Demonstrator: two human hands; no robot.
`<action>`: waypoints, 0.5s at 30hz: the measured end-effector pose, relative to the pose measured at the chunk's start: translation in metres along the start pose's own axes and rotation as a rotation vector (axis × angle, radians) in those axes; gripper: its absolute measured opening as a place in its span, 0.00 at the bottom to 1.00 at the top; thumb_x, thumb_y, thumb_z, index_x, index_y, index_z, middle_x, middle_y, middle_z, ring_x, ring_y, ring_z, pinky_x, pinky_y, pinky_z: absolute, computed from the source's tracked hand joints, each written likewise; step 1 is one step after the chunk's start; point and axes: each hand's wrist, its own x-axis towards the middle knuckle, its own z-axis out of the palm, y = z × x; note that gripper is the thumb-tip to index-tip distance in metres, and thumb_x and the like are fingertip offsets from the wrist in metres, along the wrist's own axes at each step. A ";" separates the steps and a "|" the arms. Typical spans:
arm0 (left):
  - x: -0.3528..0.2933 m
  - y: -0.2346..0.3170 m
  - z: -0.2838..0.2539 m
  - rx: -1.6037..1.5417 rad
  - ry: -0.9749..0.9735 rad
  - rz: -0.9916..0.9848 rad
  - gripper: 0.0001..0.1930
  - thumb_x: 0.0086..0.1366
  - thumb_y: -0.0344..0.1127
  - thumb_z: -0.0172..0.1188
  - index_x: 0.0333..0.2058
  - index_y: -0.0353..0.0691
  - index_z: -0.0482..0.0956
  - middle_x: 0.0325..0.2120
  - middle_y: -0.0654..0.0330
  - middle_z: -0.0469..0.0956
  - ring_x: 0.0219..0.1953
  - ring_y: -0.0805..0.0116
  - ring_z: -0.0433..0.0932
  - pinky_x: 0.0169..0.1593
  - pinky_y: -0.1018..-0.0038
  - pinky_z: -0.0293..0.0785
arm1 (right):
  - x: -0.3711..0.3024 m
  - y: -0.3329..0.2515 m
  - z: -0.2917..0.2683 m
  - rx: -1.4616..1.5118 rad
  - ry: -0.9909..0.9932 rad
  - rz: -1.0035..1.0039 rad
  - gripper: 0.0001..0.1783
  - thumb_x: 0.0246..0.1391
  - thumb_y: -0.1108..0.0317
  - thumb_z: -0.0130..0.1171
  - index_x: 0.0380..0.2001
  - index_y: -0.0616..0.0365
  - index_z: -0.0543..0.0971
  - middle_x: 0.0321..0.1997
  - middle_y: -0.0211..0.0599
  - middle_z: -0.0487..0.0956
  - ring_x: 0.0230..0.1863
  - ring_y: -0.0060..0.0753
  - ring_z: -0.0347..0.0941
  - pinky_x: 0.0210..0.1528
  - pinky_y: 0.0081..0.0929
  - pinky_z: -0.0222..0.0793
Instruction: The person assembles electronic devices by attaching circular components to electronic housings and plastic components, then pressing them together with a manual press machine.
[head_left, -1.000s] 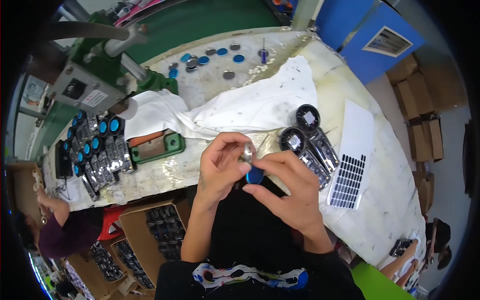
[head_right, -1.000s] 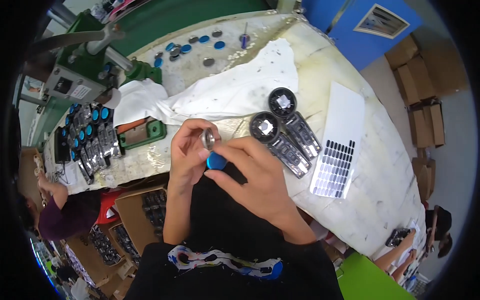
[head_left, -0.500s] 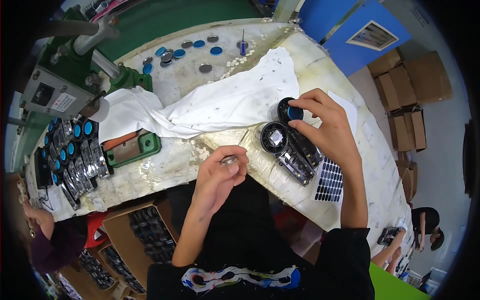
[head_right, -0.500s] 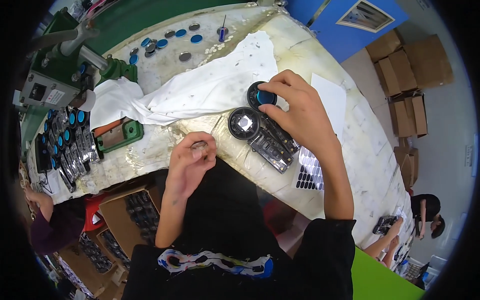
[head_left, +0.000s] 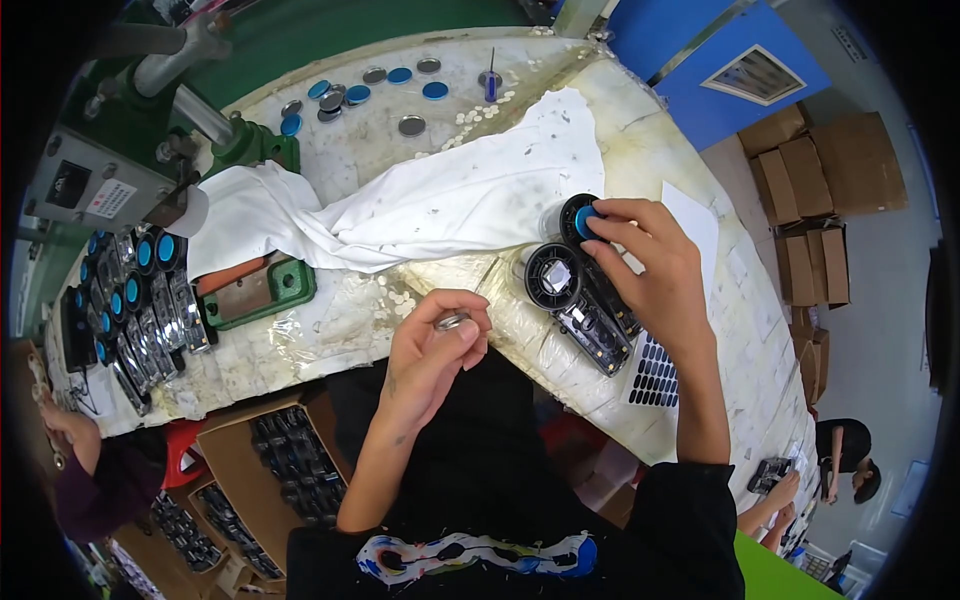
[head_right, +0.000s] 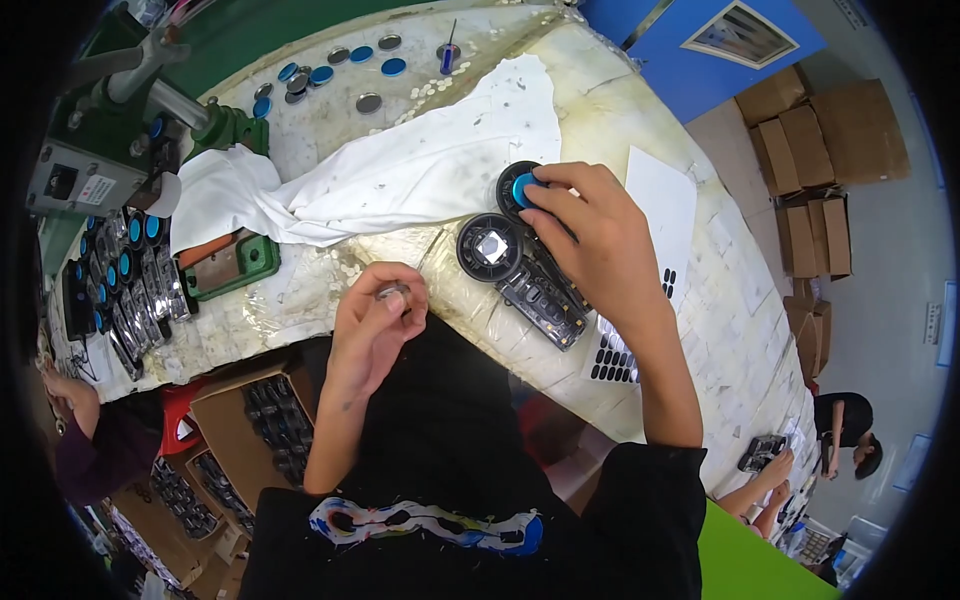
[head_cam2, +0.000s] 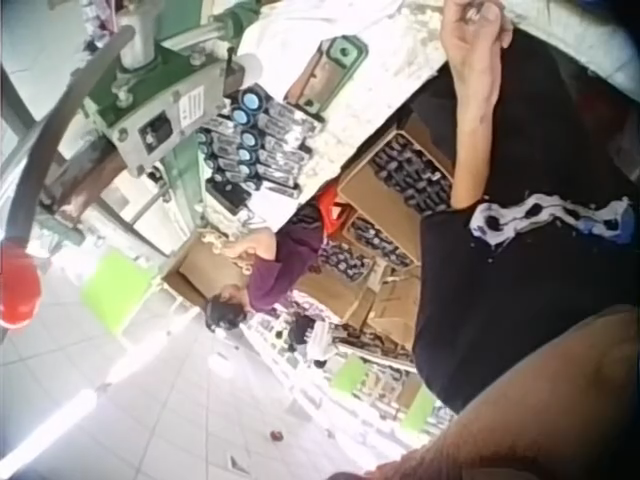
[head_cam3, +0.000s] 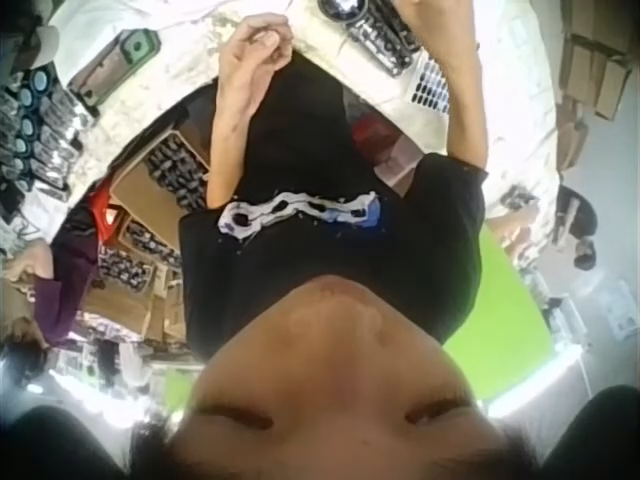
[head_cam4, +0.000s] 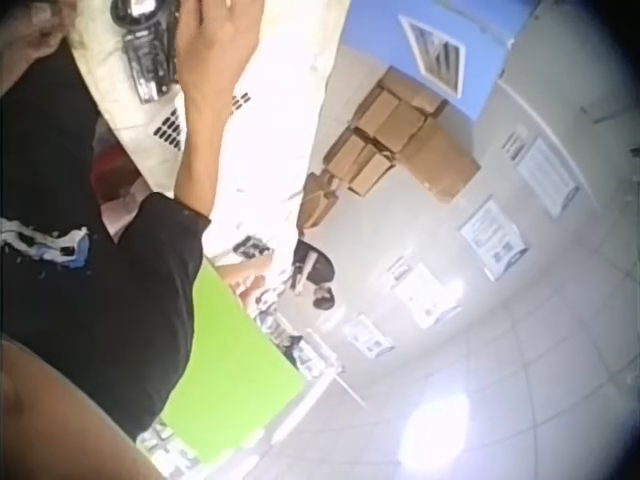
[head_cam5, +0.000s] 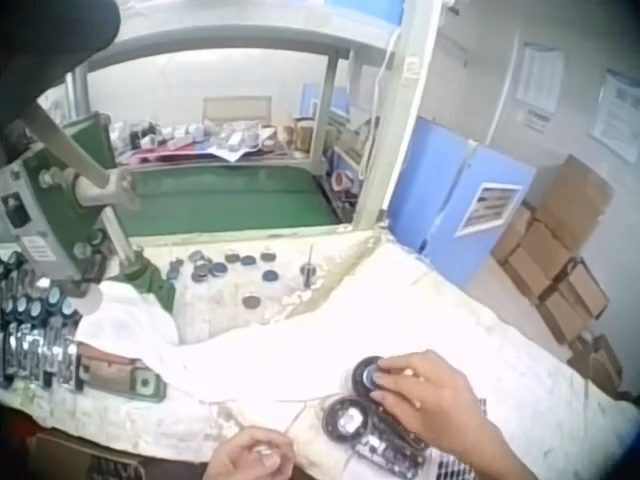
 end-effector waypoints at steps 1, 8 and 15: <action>0.000 0.000 0.000 0.005 0.001 -0.002 0.13 0.69 0.29 0.57 0.51 0.34 0.73 0.38 0.61 0.76 0.34 0.76 0.71 0.37 0.78 0.65 | -0.003 0.000 0.002 -0.040 0.036 -0.019 0.12 0.46 0.75 0.70 0.37 0.62 0.83 0.43 0.38 0.81 0.42 0.43 0.78 0.43 0.34 0.75; 0.001 0.001 0.004 0.037 0.009 0.006 0.13 0.69 0.28 0.57 0.51 0.34 0.73 0.38 0.61 0.76 0.34 0.76 0.71 0.37 0.78 0.65 | -0.014 0.005 0.014 -0.197 0.102 -0.135 0.14 0.44 0.77 0.68 0.38 0.62 0.83 0.46 0.38 0.82 0.41 0.40 0.77 0.41 0.34 0.74; 0.001 0.003 0.007 -0.061 0.004 -0.009 0.18 0.69 0.30 0.49 0.56 0.33 0.68 0.45 0.50 0.76 0.43 0.62 0.77 0.44 0.71 0.73 | -0.029 -0.005 0.019 -0.405 0.039 -0.078 0.25 0.39 0.79 0.63 0.47 0.62 0.81 0.58 0.35 0.79 0.51 0.35 0.75 0.49 0.33 0.68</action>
